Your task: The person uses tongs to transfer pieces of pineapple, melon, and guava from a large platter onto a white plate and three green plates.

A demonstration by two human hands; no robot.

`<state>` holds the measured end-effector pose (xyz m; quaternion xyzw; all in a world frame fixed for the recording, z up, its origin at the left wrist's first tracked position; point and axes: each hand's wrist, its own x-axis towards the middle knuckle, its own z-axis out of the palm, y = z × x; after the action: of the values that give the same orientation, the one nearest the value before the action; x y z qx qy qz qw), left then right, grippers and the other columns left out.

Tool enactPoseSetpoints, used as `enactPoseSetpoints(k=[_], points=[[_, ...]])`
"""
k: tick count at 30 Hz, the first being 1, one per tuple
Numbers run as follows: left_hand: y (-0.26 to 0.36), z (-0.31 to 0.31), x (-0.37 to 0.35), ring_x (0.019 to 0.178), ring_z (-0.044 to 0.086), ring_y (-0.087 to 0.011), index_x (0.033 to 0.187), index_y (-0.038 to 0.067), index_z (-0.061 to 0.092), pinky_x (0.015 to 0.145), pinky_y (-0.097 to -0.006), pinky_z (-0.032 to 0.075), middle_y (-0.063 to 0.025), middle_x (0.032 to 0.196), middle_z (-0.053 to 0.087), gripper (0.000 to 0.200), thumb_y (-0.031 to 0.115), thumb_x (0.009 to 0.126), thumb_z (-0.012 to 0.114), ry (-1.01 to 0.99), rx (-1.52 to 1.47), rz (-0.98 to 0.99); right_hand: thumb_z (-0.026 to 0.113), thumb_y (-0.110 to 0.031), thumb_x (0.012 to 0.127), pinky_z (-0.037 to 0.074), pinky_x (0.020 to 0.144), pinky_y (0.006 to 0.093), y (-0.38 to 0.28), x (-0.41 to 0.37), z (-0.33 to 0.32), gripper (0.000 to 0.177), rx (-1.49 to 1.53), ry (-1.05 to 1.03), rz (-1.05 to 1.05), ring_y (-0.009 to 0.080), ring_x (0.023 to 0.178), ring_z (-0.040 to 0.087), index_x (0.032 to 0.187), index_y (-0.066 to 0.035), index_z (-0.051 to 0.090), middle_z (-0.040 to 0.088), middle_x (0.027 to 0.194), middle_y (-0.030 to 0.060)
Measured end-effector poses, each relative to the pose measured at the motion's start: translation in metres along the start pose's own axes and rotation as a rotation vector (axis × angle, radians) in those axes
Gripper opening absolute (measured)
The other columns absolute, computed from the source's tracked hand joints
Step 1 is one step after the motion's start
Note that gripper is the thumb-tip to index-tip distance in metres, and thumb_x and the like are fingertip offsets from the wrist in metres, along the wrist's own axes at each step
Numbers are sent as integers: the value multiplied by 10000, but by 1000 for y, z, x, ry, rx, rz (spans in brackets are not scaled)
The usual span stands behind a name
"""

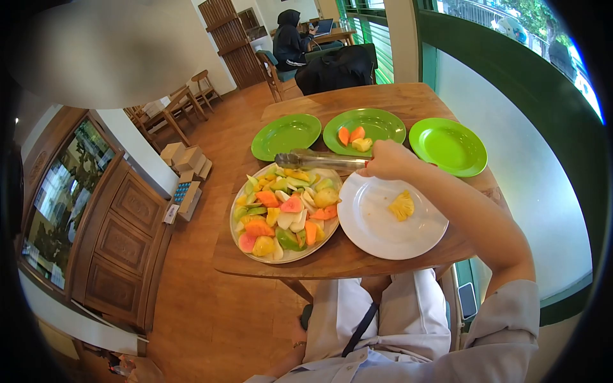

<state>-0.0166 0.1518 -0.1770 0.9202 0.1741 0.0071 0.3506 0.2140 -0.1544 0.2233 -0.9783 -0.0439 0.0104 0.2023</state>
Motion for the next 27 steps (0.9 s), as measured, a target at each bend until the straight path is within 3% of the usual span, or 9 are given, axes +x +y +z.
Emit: enactPoseSetpoints(k=[11,13,16,22,27], points=[[3,-1,0,789,527,-333,999,75,468,648,-398,424,-183,869,547,473,456,719,482,45,3,52,651,-325,614,423,542,347,5,-14,-13,373,-7,-53,82,272,579,548,609,37,561,559,612,172],[1,-1,0,796,526,-332,1001,74,467,654,-396,423,-184,877,545,475,456,721,480,29,10,62,645,-266,628,415,494,276,11,-18,-15,301,-62,-25,-9,166,538,543,660,24,568,548,589,113],[0,-1,-2,803,524,-329,1001,72,469,663,-392,422,-186,886,541,475,457,722,479,28,13,72,643,-265,630,405,496,271,18,-24,-21,308,22,-54,25,154,532,533,669,30,565,547,595,108],[9,-6,-4,794,522,-325,1000,73,466,665,-389,422,-178,875,539,462,444,725,484,23,19,44,643,-254,635,396,491,268,24,-37,-27,291,182,-109,74,139,500,508,646,21,548,522,560,83],[4,-3,1,801,518,-321,998,75,463,668,-385,422,-171,883,532,450,433,726,489,20,19,75,639,-255,634,402,520,289,31,-40,-24,287,32,-33,-11,191,542,518,658,15,545,535,594,107]])
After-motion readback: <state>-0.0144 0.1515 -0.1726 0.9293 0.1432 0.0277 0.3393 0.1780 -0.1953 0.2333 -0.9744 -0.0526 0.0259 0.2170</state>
